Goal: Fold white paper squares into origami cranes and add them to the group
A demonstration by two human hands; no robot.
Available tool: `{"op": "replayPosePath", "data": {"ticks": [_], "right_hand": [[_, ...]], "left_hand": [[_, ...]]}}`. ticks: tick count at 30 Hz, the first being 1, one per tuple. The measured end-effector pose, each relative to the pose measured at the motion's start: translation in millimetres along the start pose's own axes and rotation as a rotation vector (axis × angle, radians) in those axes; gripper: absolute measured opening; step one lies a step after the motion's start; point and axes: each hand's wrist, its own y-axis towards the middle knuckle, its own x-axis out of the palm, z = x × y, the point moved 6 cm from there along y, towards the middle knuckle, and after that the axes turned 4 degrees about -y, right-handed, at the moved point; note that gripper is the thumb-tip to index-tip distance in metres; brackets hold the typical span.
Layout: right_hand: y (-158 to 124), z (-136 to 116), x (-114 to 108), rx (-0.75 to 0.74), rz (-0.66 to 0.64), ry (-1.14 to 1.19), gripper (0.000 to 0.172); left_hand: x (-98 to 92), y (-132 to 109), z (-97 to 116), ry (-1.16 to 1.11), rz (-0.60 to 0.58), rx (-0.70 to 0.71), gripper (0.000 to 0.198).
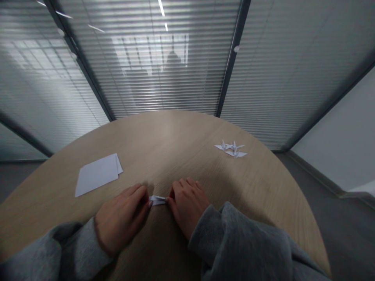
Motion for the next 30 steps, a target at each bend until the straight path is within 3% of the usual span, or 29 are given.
{"op": "replayPosePath", "data": {"ticks": [8, 15, 30], "right_hand": [[0.3, -0.7, 1.2, 0.009, -0.018, 0.011, 0.008], [2.2, 5.7, 1.2, -0.022, -0.025, 0.099, 0.007], [4.6, 15.1, -3.2, -0.005, -0.134, 0.191, 0.004]], "left_hand": [[-7.1, 6.6, -1.2, -0.192, 0.125, 0.032, 0.013], [4.3, 9.9, -3.9, -0.280, 0.073, 0.043, 0.006], [5.6, 11.2, -4.8, -0.305, 0.005, -0.004, 0.010]]}}
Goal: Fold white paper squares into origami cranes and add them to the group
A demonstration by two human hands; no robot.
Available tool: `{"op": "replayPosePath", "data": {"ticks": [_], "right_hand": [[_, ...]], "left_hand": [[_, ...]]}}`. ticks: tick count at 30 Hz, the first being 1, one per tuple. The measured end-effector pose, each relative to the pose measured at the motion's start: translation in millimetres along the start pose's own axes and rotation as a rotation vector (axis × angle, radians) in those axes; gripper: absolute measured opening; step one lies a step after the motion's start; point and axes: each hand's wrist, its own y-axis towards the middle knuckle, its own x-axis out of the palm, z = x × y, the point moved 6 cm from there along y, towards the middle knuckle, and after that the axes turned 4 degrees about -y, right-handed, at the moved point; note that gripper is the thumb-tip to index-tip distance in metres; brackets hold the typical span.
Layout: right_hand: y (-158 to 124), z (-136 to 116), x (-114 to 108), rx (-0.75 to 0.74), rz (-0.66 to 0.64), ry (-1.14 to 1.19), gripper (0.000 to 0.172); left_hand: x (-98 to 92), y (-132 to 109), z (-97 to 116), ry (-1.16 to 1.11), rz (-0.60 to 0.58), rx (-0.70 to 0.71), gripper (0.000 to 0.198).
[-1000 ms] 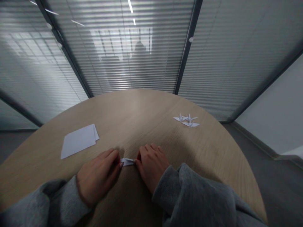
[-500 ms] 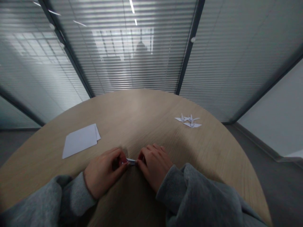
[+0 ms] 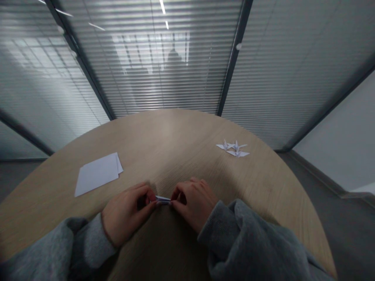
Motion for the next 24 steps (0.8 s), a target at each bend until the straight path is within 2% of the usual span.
{"op": "replayPosePath", "data": {"ticks": [14, 20, 24], "right_hand": [[-3.3, -1.9, -2.1, 0.051, 0.094, -0.024, 0.004], [-2.2, -1.0, -0.4, 0.063, 0.103, -0.047, 0.004], [-3.0, -2.8, 0.2, 0.055, 0.163, -0.061, 0.011]], "left_hand": [[-2.6, 3.9, 3.3, 0.034, 0.002, -0.062, 0.012], [-1.2, 5.0, 2.4, 0.015, 0.018, -0.050, 0.010], [-1.6, 3.4, 2.7, 0.034, 0.039, -0.031, 0.009]]}}
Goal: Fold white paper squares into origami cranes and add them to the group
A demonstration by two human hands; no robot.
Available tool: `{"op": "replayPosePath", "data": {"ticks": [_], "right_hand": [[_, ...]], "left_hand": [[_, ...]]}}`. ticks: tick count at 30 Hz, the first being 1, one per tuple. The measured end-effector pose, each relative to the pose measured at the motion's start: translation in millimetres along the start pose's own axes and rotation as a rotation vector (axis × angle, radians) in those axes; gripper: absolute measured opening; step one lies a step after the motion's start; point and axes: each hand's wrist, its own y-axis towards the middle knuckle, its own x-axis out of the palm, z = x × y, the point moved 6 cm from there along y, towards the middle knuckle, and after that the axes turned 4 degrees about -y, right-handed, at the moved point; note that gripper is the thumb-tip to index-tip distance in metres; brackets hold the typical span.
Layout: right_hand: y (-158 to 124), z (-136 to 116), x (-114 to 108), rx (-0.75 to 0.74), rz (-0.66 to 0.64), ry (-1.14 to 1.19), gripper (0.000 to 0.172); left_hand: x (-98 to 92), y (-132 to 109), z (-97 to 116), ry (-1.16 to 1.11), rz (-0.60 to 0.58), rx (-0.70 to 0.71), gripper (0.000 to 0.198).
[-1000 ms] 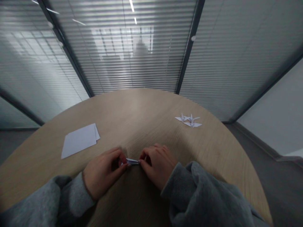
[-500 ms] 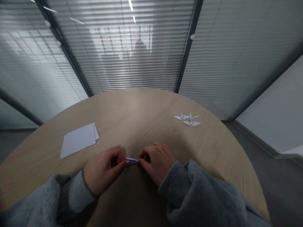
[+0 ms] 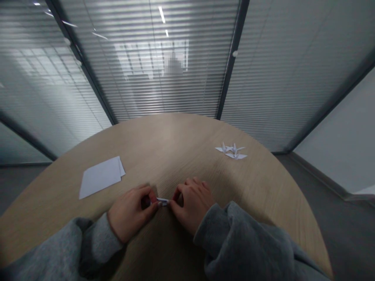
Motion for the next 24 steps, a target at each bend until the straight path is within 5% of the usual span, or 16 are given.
{"op": "replayPosePath", "data": {"ticks": [24], "right_hand": [[9.0, -1.1, 5.7, -0.074, -0.079, 0.205, 0.014]], "left_hand": [[-2.0, -0.2, 3.4, 0.000, -0.025, 0.043, 0.011]]}}
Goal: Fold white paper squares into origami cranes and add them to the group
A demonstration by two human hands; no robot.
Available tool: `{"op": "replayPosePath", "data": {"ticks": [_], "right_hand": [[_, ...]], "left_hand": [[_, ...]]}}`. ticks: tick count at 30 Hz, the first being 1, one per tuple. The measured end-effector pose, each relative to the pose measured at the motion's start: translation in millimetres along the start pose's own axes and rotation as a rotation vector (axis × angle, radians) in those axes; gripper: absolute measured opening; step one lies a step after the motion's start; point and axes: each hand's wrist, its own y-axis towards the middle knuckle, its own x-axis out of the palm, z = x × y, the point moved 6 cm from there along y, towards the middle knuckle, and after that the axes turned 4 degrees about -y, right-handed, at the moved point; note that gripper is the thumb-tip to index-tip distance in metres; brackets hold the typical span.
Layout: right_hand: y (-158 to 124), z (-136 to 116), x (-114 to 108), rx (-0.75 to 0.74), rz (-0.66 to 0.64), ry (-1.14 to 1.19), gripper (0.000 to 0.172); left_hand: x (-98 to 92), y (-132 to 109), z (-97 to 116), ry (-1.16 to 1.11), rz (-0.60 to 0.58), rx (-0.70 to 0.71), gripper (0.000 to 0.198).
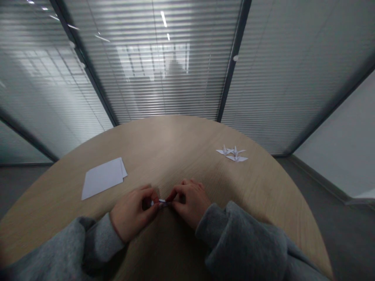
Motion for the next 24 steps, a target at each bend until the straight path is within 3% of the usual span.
{"op": "replayPosePath", "data": {"ticks": [10, 19, 24], "right_hand": [[3.0, 2.5, -1.9, 0.012, -0.037, 0.022, 0.019], [4.4, 7.7, -1.8, -0.047, -0.092, 0.033, 0.035], [3.7, 9.6, -2.0, -0.049, -0.054, 0.040, 0.038]], "left_hand": [[0.8, -0.5, -3.0, -0.011, 0.045, 0.017, 0.006], [-1.6, -1.6, -5.2, -0.007, 0.055, 0.029, 0.008], [-1.4, -2.2, -4.0, -0.012, 0.038, 0.029, 0.008]]}}
